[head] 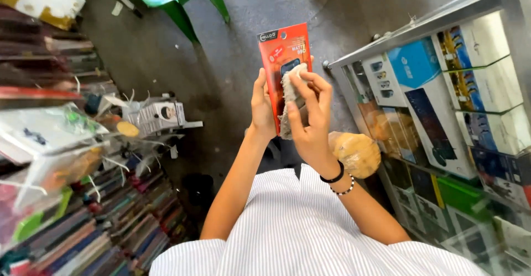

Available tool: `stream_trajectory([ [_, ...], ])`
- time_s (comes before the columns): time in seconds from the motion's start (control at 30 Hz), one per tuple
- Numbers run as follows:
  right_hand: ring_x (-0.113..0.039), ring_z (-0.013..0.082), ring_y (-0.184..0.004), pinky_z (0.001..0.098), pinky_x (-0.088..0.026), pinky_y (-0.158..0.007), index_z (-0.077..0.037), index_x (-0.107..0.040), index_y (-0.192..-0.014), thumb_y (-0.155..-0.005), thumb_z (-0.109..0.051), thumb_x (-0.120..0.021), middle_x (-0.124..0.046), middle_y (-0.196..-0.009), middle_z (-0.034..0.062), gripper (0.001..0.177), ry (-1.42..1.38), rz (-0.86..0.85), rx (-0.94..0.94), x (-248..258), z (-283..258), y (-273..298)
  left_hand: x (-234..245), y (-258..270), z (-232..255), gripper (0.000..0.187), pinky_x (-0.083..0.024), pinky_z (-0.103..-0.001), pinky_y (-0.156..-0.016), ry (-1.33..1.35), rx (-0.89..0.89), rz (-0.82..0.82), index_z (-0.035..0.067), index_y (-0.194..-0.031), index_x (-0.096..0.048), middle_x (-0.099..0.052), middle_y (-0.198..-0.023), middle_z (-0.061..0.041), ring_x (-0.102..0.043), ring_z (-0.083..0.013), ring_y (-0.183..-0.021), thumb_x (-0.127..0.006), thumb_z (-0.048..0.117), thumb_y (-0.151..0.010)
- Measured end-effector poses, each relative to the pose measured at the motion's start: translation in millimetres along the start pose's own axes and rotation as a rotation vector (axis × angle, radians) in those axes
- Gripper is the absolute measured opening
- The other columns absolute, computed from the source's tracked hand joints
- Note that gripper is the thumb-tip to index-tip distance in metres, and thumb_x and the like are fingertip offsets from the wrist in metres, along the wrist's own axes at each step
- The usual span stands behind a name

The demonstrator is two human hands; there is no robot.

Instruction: Cleaning and organizing phone screen protector packaging in a retail store using a cloth.

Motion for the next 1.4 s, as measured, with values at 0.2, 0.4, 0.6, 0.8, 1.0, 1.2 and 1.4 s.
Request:
stream_trajectory([
  [0.2,-0.045,0.0327,-0.141,0.0404,-0.039,-0.123,-0.008,-0.060,-0.143,-0.100,-0.003,-0.063,-0.044,-0.149,0.0151,0.043,0.091,-0.092,0.135,10.5,-2.0,39.8,8.8,44.9,-27.1,0.070,-0.041,-0.044,-0.122,-0.037,-0.041,0.059,-0.003,-0.155,-0.042,-0.052,-0.151,-0.021,-0.053,-0.0314,-0.138,-0.032,0.050,-0.111],
  [0.4,-0.043,0.0348,-0.145,0.0430,-0.037,-0.125,-0.007,-0.062,-0.144,-0.103,-0.004,-0.064,-0.041,-0.152,0.0162,0.041,0.193,-0.067,0.196,83.1,-1.0,66.5,-7.4,62.1,-109.5,0.073,-0.044,-0.045,-0.116,0.079,0.052,-0.026,-0.001,-0.155,-0.044,-0.057,-0.146,-0.019,-0.058,-0.0313,-0.132,-0.036,0.055,-0.110],
  [0.6,-0.037,0.0360,-0.152,0.0421,-0.031,-0.129,-0.008,-0.056,-0.152,-0.112,-0.009,-0.053,-0.032,-0.163,0.0192,0.040,0.314,0.118,0.093,153.6,25.7,109.5,-34.8,71.6,-190.7,0.073,-0.046,-0.043,-0.118,0.056,0.088,0.035,0.001,-0.158,-0.040,-0.055,-0.150,-0.016,-0.057,-0.0281,-0.135,-0.035,0.055,-0.109],
  [0.8,-0.022,0.0450,-0.162,0.0524,-0.022,-0.134,-0.006,-0.051,-0.156,-0.108,-0.007,-0.046,-0.023,-0.170,0.0254,0.047,0.388,0.054,0.216,176.5,39.8,93.4,-71.5,34.1,-211.4,0.076,-0.040,-0.041,-0.120,-0.027,0.109,-0.109,0.003,-0.162,-0.034,-0.049,-0.156,-0.018,-0.050,-0.0295,-0.140,-0.028,0.059,-0.110],
  [1.0,-0.030,0.0408,-0.161,0.0481,-0.029,-0.134,-0.005,-0.048,-0.158,-0.108,0.001,-0.044,-0.025,-0.171,0.0224,0.050,0.268,0.066,0.157,221.2,44.3,101.3,-77.1,41.6,-248.7,0.072,-0.034,-0.041,-0.126,-0.157,0.101,-0.014,0.008,-0.164,-0.028,-0.040,-0.164,-0.012,-0.042,-0.0263,-0.150,-0.027,0.055,-0.110],
  [1.2,-0.030,0.0414,-0.161,0.0479,-0.027,-0.133,-0.004,-0.048,-0.157,-0.106,0.005,-0.045,-0.026,-0.171,0.0222,0.051,0.194,0.047,0.139,226.1,48.1,88.2,-76.1,32.4,-247.4,0.072,-0.035,-0.042,-0.124,-0.165,0.072,0.056,0.008,-0.162,-0.031,-0.041,-0.162,-0.013,-0.043,-0.0274,-0.148,-0.028,0.057,-0.109],
  [1.4,-0.030,0.0417,-0.159,0.0475,-0.029,-0.132,-0.004,-0.048,-0.156,-0.104,0.003,-0.047,-0.026,-0.169,0.0228,0.052,0.168,0.023,0.119,230.3,70.7,64.4,-48.0,4.8,-248.6,0.070,-0.036,-0.041,-0.123,-0.079,0.118,0.102,0.009,-0.161,-0.034,-0.045,-0.159,-0.010,-0.046,-0.0259,-0.144,-0.034,0.054,-0.108],
])
Point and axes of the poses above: each hand's wrist, its own y-axis away from the middle knuckle, its own x-axis out of the back of the hand, z = x × y, the point moved 4 cm from there along -y, towards the middle knuckle
